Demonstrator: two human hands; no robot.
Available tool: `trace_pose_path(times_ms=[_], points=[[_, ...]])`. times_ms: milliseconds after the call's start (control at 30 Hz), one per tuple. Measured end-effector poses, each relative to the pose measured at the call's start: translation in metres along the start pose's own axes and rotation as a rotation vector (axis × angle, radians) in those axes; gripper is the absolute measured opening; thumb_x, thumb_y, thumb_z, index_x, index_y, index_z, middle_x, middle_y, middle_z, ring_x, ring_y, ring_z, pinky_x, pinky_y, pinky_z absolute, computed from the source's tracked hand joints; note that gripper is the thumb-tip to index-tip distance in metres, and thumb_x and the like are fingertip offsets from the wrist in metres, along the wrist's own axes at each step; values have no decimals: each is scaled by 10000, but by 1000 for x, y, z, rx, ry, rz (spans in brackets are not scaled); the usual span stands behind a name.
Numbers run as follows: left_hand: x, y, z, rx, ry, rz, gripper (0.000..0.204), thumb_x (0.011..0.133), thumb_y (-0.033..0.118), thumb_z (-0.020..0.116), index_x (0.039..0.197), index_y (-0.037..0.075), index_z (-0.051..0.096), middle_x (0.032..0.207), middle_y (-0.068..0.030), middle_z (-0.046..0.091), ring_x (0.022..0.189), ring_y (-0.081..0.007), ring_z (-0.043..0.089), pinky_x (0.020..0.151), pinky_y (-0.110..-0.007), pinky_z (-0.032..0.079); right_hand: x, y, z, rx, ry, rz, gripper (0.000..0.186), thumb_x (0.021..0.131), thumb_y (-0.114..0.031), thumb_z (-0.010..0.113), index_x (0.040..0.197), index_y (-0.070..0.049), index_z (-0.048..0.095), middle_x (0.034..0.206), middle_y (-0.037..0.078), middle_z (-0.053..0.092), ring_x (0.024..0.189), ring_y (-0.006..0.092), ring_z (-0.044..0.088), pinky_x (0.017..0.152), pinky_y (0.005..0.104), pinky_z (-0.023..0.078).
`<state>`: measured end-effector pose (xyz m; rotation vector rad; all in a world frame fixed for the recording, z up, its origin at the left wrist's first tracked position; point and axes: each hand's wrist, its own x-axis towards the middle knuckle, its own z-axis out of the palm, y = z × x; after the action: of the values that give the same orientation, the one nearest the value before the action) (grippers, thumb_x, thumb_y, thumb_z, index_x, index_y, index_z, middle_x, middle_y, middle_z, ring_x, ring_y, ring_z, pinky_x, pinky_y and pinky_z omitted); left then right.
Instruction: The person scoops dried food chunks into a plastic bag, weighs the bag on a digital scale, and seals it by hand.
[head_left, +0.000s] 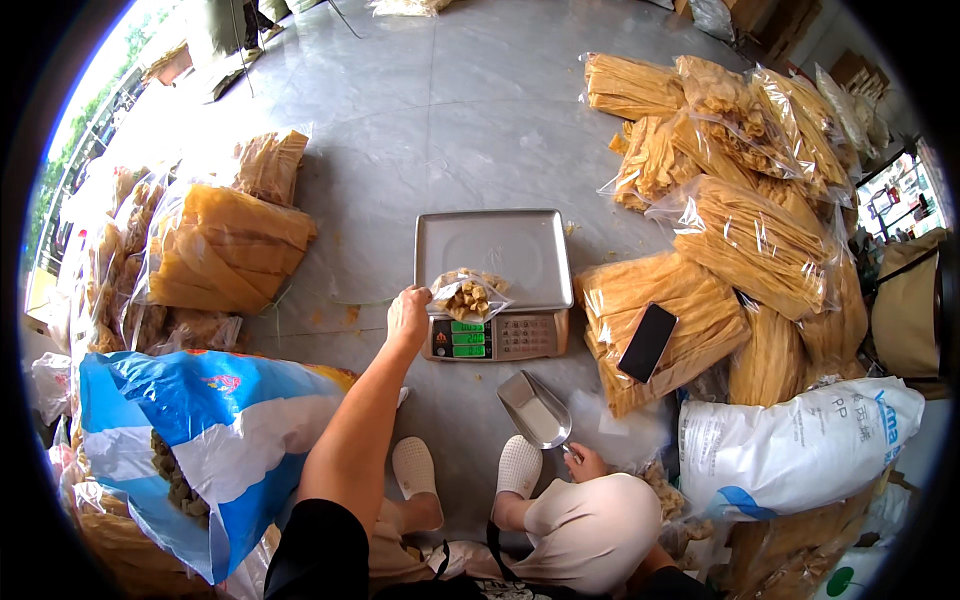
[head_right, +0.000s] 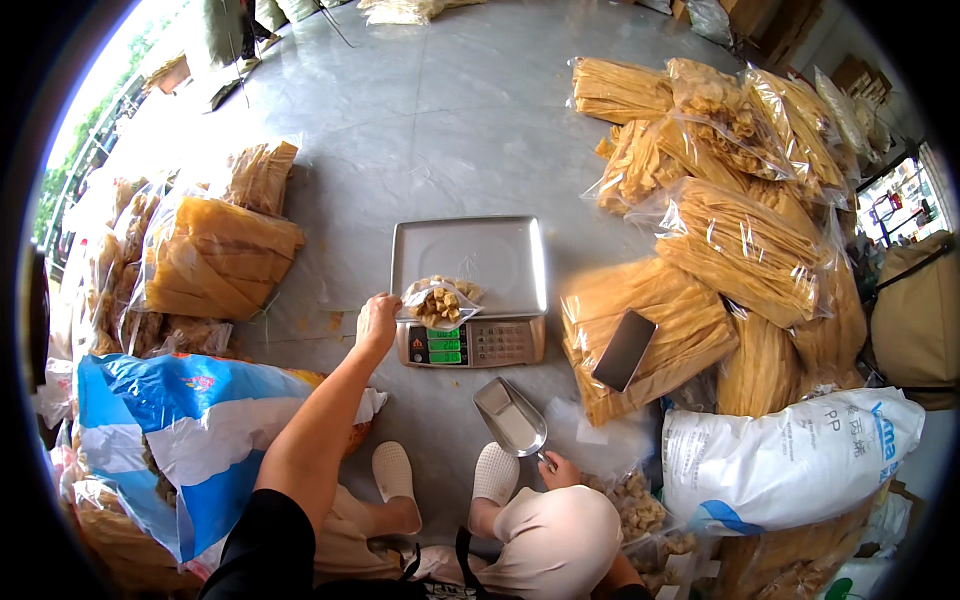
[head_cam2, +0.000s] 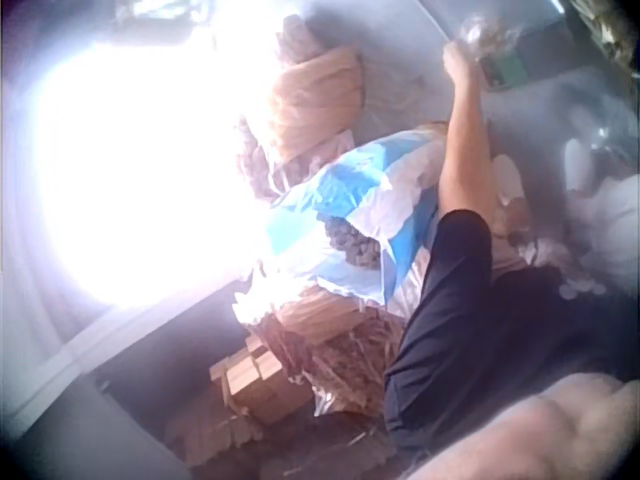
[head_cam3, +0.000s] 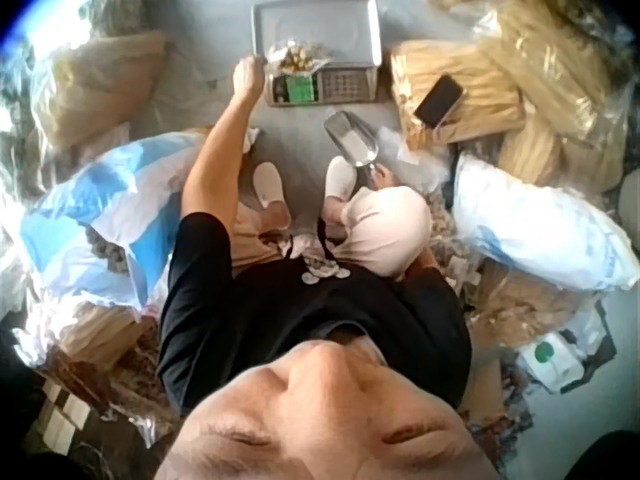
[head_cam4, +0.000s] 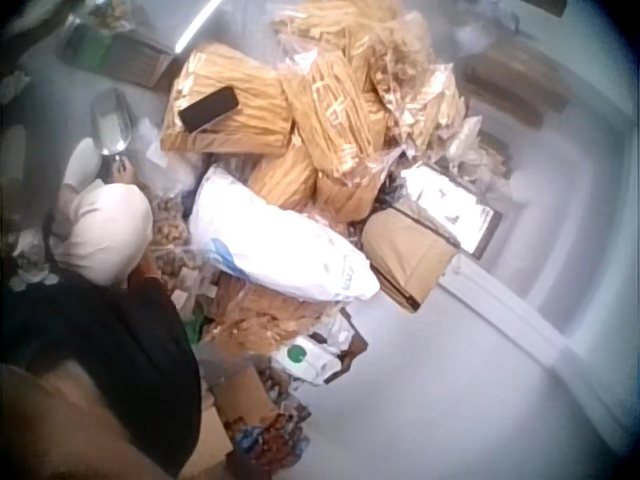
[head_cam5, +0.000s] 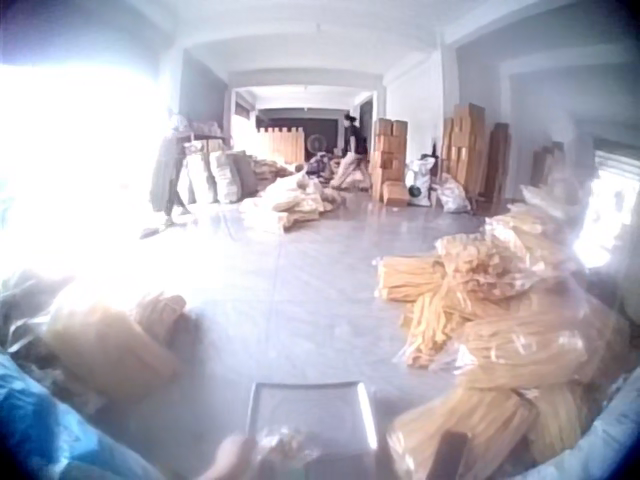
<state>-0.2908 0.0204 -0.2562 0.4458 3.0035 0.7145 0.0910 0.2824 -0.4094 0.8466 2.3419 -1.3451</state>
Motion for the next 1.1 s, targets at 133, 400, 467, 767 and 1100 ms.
trace_pose_path(times_ms=[133, 400, 467, 767, 1100], points=[[-8, 26, -19, 9, 289, 190, 66, 806, 44, 533, 856, 37, 574, 819, -123, 563, 837, -326, 565, 700, -401, 469, 1, -2, -1, -289, -11, -177, 457, 791, -224, 615, 1195, -24, 543, 916, 115, 659, 830, 205, 624, 727, 363, 491], [-59, 111, -118, -104, 276, 182, 123, 761, 2, 542, 870, 52, 518, 795, -103, 590, 758, -320, 587, 642, -397, 461, 10, -60, -40, -397, -272, 44, 532, 793, -215, 637, 1259, -11, 482, 1109, 171, 611, 1050, 233, 585, 867, 344, 461], [-86, 124, -140, -127, 312, 206, 141, 750, -18, 547, 867, 56, 517, 797, -99, 591, 749, -318, 587, 631, -391, 459, 23, -99, -68, -248, -279, 25, 548, 798, -202, 643, 1277, -5, 464, 1150, 184, 597, 1087, 233, 577, 887, 331, 457], [-200, 142, -228, -395, 324, 305, 128, 741, -71, 531, 829, 21, 546, 736, -124, 553, 653, -308, 554, 562, -342, 439, -70, -337, -138, 192, -196, -821, 469, 809, -34, 645, 1254, -100, 514, 1194, 81, 576, 1007, 173, 565, 792, 272, 480], [-267, 95, -237, -801, 423, 45, 97, 852, -57, 466, 813, -6, 539, 665, -16, 503, 538, -82, 454, 507, -205, 387, -188, -348, -121, 174, 102, -967, 107, 877, -86, 589, 854, 9, 546, 748, 54, 554, 616, 124, 504, 583, 251, 434]])
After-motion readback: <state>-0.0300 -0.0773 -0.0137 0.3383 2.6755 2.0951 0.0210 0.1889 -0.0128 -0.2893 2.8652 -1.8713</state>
